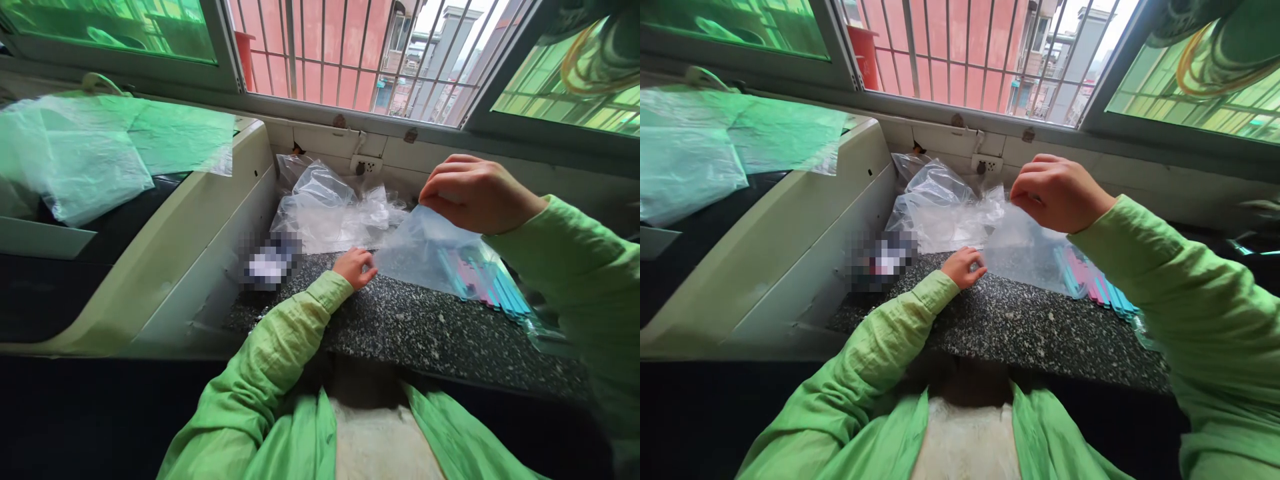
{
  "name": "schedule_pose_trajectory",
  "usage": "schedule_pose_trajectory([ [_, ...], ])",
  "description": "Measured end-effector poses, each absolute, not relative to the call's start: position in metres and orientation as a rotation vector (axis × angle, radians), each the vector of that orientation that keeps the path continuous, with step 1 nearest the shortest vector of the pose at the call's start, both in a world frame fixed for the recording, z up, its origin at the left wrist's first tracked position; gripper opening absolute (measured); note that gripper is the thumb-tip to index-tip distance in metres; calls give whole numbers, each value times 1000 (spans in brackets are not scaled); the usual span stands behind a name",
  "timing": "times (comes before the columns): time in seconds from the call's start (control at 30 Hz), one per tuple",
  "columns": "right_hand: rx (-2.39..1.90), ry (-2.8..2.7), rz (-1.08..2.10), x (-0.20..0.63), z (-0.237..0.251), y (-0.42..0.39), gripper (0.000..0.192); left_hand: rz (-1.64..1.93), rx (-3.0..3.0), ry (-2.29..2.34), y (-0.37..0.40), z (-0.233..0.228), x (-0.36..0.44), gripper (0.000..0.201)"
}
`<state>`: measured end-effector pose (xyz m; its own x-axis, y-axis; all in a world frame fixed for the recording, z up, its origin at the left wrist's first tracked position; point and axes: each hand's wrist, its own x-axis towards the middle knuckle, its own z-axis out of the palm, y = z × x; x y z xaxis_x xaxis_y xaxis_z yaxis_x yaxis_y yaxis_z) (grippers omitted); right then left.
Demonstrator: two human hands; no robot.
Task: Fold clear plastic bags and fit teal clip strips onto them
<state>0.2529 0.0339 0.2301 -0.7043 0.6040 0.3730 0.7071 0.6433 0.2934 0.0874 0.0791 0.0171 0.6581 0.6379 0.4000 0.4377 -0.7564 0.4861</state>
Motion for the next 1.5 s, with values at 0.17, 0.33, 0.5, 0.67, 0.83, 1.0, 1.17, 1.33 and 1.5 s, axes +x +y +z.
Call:
schedule_pose_trajectory([
  [0.17, -1068, -2674, -596, 236, 225, 39, 20, 1190, 2326, 690, 76, 22, 84, 36],
  [0.33, -1117, -2669, -555, 226, 222, 46, 20, 1261, 2209, 623, 75, 20, 83, 59],
  [0.5, -1158, -2672, -536, 225, 224, 48, 22, 1210, 2198, 582, 76, 19, 85, 64],
  [0.67, -1184, -2661, -590, 231, 223, 52, 21, 1124, 2191, 520, 77, 21, 87, 69],
  [0.83, -1208, -2618, -577, 238, 216, 58, 18, 1017, 2134, 448, 76, 22, 88, 67],
  [1.0, -1267, -2631, -472, 232, 210, 59, 20, 1055, 2166, 451, 73, 27, 85, 58],
  [1.17, -1181, -2700, -389, 220, 198, 65, 20, 1280, 1973, 509, 70, 36, 80, 47],
  [1.33, -1114, -2769, -333, 215, 189, 76, 20, 1246, 1933, 583, 68, 39, 78, 47],
  [1.5, -1200, -2770, -272, 217, 185, 84, 17, 1171, 1864, 589, 68, 39, 79, 46],
])
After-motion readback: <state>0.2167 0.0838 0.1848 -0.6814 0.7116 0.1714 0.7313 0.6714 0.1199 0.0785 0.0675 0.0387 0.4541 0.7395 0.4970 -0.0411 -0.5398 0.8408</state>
